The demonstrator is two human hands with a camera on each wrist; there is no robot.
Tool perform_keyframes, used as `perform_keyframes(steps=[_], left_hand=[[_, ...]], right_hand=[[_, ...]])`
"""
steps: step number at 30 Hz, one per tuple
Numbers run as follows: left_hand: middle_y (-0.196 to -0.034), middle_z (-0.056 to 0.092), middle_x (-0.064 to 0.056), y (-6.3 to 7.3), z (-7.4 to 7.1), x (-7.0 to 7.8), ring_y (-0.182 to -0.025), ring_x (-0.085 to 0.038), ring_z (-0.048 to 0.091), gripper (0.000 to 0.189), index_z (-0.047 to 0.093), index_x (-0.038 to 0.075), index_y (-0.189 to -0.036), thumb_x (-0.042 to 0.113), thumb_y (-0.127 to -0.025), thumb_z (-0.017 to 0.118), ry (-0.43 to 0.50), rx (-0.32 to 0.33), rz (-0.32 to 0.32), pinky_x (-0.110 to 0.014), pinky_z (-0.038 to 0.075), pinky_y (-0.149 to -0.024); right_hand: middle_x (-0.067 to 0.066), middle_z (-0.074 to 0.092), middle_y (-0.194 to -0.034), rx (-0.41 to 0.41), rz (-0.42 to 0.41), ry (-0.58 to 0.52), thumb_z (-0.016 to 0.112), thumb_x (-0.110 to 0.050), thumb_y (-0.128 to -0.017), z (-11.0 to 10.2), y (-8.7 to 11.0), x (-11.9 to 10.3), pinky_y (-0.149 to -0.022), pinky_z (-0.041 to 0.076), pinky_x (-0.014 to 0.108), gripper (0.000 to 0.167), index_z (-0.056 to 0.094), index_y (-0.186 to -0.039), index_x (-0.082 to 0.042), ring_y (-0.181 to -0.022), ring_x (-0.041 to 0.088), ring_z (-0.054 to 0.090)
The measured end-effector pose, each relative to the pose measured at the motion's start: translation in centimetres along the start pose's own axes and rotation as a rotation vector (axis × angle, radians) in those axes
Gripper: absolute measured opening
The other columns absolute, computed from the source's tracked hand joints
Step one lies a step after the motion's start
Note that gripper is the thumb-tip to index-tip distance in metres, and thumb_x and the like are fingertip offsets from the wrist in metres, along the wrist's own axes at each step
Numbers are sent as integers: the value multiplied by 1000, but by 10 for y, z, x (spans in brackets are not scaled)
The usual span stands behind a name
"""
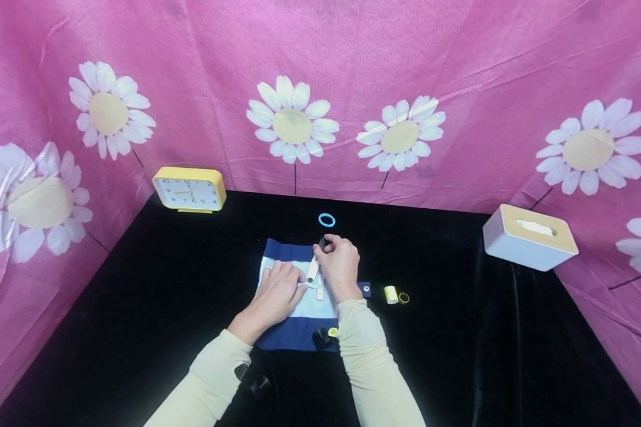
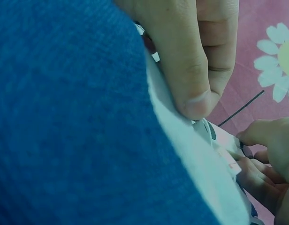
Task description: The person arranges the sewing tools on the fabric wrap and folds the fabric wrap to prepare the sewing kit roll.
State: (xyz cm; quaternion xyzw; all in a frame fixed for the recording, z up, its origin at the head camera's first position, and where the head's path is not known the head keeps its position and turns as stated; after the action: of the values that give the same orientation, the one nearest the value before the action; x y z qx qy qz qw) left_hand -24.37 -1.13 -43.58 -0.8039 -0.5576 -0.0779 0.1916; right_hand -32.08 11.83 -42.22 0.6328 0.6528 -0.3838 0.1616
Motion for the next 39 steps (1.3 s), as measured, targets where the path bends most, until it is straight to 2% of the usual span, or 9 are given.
perform_keyframes(steps=[19, 25, 32, 39], left_hand=[[-104, 59, -4, 2, -1, -1, -102, -24, 45, 12, 64, 13, -102, 25, -99, 62, 46, -12, 14, -38, 34, -82], [-104, 59, -4, 3, -1, -2, -103, -24, 45, 12, 63, 13, -102, 24, -100, 61, 45, -15, 9, -38, 34, -82], [-105, 59, -4, 3, -1, -2, -103, -24, 46, 13, 64, 12, -103, 24, -100, 61, 48, -27, 7, -38, 35, -83], [-106, 59, -5, 3, -1, -3, -103, -25, 45, 13, 63, 12, -103, 24, -100, 60, 52, -29, 9, -38, 34, -82]], right_hand=[[4, 70, -77, -250, -46, 91, 79, -21, -85, 20, 5, -4, -72, 51, 34, 33, 76, -115, -6, -73, 18, 61], [1, 66, -73, -319, -27, 95, 79, -23, -85, 23, 6, -4, -65, 46, 28, 31, 77, -111, -7, -68, 15, 58], [-2, 68, -72, -358, -14, 86, 82, -27, -82, 21, 8, -3, -66, 47, 29, 27, 79, -105, -12, -70, 15, 59], [-3, 71, -71, -423, -56, 56, 85, -27, -78, 20, 7, -5, -62, 47, 28, 25, 81, -98, -12, -68, 12, 60]])
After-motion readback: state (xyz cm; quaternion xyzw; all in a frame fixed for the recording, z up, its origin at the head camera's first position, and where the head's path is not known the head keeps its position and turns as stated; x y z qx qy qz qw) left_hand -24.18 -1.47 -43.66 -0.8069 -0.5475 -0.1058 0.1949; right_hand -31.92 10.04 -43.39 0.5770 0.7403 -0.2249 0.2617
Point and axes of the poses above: each hand's wrist, its own y-axis away from the middle knuckle, its own z-axis out of the palm, x = y × z, the point moved 9 cm from there along -y, towards the middle knuckle
